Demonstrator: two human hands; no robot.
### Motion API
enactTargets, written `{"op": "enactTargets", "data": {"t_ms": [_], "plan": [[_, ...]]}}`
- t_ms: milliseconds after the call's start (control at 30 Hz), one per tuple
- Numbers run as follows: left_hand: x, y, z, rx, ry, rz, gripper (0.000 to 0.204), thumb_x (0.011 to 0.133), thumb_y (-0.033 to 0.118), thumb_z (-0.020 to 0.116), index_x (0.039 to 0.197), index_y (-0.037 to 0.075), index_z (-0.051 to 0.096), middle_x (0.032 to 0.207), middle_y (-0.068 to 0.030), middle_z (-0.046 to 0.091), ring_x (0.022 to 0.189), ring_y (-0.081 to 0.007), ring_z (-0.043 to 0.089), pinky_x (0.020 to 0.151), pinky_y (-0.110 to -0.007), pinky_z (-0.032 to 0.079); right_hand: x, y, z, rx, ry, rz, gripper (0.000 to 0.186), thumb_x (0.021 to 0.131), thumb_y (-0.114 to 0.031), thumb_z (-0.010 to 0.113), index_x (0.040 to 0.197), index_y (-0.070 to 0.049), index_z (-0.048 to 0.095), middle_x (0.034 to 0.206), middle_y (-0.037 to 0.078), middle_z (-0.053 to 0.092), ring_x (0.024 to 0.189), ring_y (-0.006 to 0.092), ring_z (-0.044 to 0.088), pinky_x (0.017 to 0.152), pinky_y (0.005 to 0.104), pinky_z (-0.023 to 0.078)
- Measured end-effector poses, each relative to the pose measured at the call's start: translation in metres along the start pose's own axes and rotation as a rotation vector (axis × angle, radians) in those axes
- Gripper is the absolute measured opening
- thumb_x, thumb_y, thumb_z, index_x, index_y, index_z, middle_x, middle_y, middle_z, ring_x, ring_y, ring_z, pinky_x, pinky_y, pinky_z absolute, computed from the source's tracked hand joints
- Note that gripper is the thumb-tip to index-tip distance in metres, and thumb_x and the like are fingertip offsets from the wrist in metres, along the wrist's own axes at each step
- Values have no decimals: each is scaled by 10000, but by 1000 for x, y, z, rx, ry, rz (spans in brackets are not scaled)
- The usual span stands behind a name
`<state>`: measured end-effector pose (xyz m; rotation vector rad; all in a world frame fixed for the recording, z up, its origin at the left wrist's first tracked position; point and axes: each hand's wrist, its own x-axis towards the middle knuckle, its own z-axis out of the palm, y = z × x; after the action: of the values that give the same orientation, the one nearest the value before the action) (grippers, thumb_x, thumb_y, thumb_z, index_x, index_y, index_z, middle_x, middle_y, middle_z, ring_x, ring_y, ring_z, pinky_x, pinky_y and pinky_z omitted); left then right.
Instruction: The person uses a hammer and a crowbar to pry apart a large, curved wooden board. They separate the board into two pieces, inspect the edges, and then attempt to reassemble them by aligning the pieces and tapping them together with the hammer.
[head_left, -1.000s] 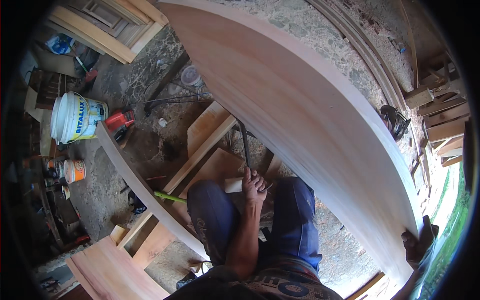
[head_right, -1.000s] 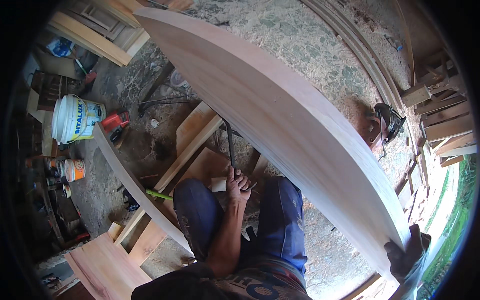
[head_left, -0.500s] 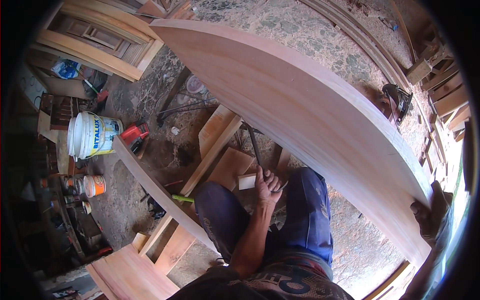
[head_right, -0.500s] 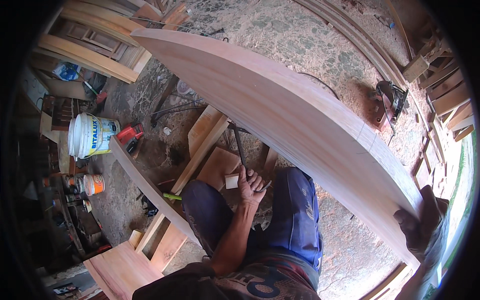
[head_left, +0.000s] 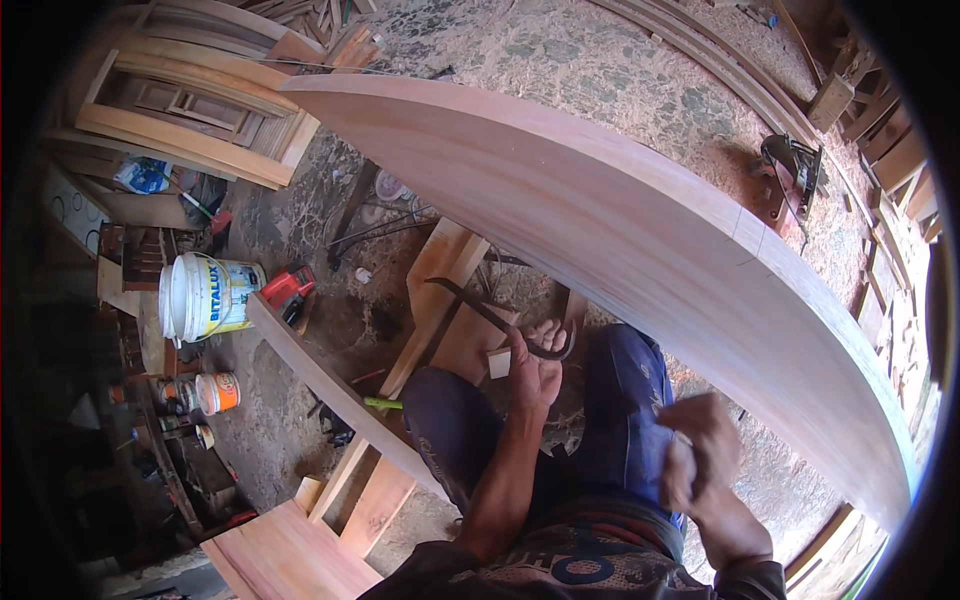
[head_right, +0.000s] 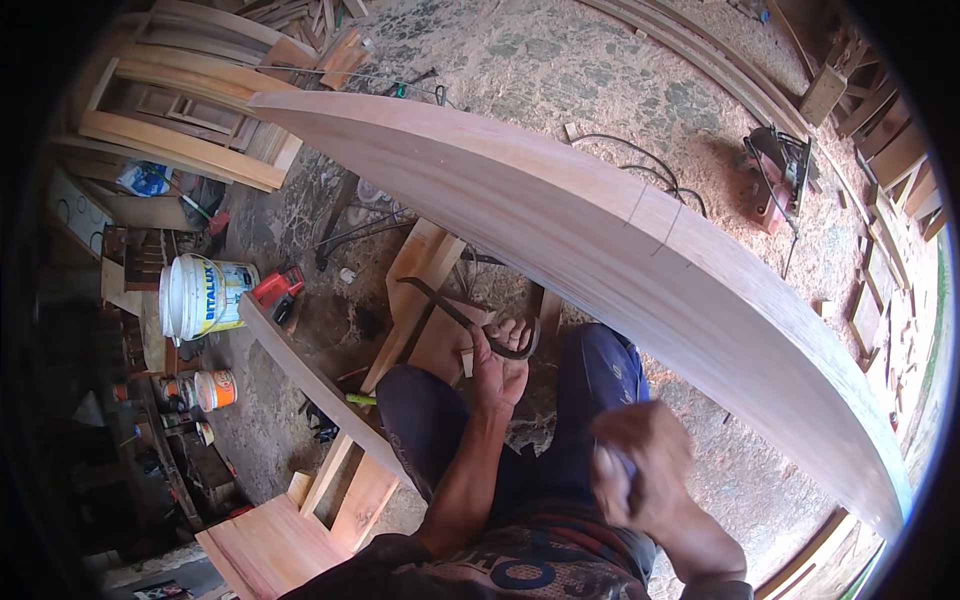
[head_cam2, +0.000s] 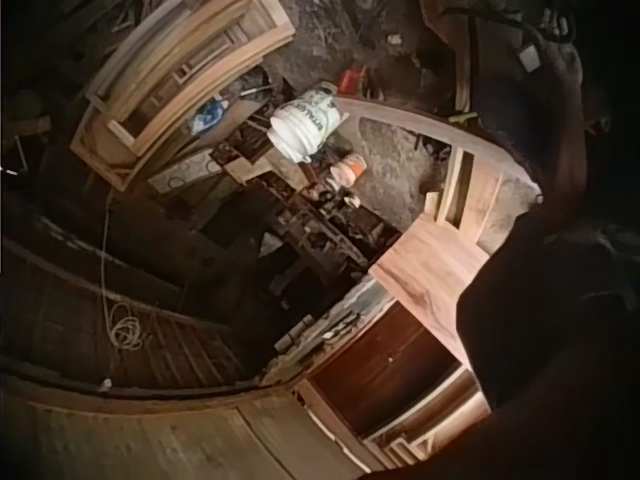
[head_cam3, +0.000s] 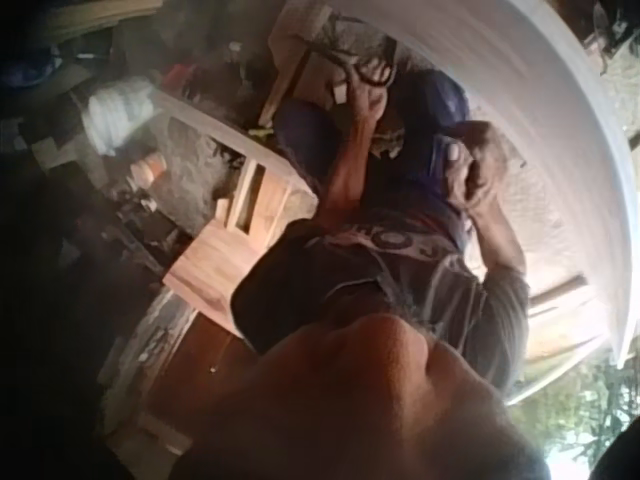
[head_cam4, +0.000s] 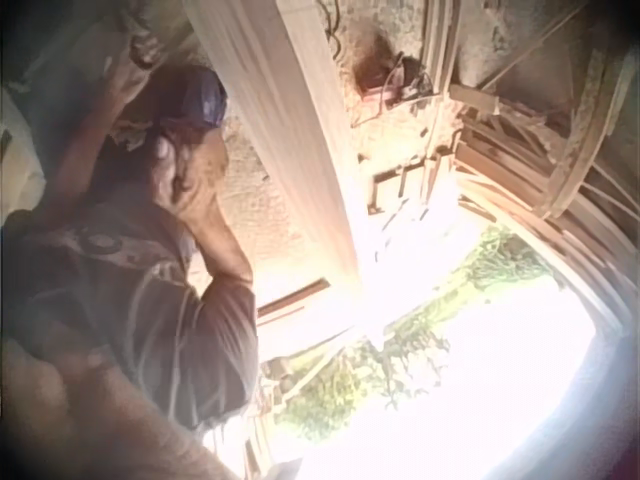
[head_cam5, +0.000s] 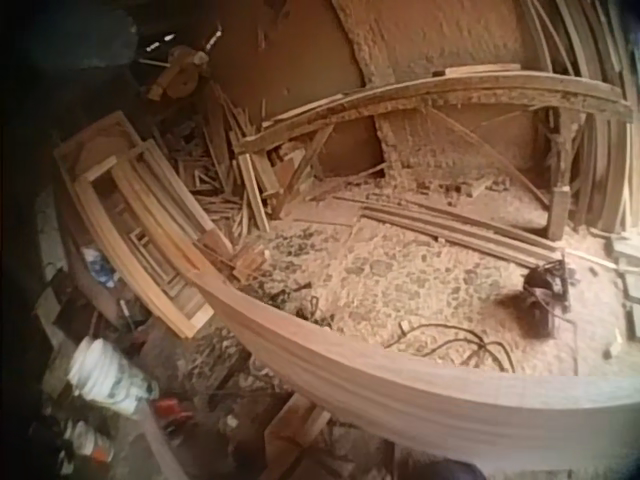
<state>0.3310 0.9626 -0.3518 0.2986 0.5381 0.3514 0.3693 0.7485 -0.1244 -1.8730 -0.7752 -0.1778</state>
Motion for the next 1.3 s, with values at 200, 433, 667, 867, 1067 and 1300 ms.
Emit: {"op": "enactTargets", "data": {"t_ms": [200, 433, 667, 867, 1067, 1300], "plan": [[14, 30, 3, 115, -56, -100, 373, 935, 500, 586, 1034, 145, 643, 1204, -76, 663, 1116, -218, 588, 1004, -380, 465, -41, 113, 219, 735, 53, 1007, 395, 1006, -332, 558, 1203, 10, 539, 1005, 79, 639, 876, 134, 574, 748, 329, 486], [44, 77, -36, 278, 99, -116, 374, 978, 432, 564, 1126, 92, 615, 1180, -88, 657, 1094, -218, 602, 972, -379, 484, 4, 118, 282, 1077, 108, 1248, 342, 995, -355, 581, 1104, -31, 591, 1034, 91, 670, 942, 165, 619, 835, 344, 509], [64, 149, -76, 405, 315, 61, 206, 990, 256, 588, 1125, 101, 604, 1095, -65, 653, 1009, -214, 621, 878, -374, 518, -16, 116, 290, 1057, -97, 1055, 284, 985, -271, 596, 1119, -22, 572, 1010, 105, 670, 957, 193, 643, 849, 339, 510], [58, 105, -7, 689, 190, -120, 153, 960, 182, 624, 1083, 97, 590, 953, -23, 644, 788, -190, 645, 737, -385, 575, -33, 97, 227, -122, -15, 615, 804, 807, -163, 747, 1465, 7, 317, 1240, 205, 593, 1171, 310, 574, 1050, 462, 405], [77, 79, -15, 989, -21, -231, 80, 967, 130, 598, 1012, 65, 612, 902, -46, 655, 760, -151, 653, 624, -354, 612, -34, 93, 196, -563, -516, 100, 633, 860, -231, 612, 1404, 36, 430, 1115, 198, 631, 1134, 343, 578, 1114, 474, 331], [88, 69, -11, 1014, 89, -333, 141, 979, 118, 575, 1075, 25, 620, 921, -95, 684, 783, -175, 662, 669, -310, 581, -41, 126, 224, -565, -563, 159, 610, 845, -144, 580, 1397, 66, 425, 850, 118, 636, 738, 258, 659, 715, 418, 533]]}}
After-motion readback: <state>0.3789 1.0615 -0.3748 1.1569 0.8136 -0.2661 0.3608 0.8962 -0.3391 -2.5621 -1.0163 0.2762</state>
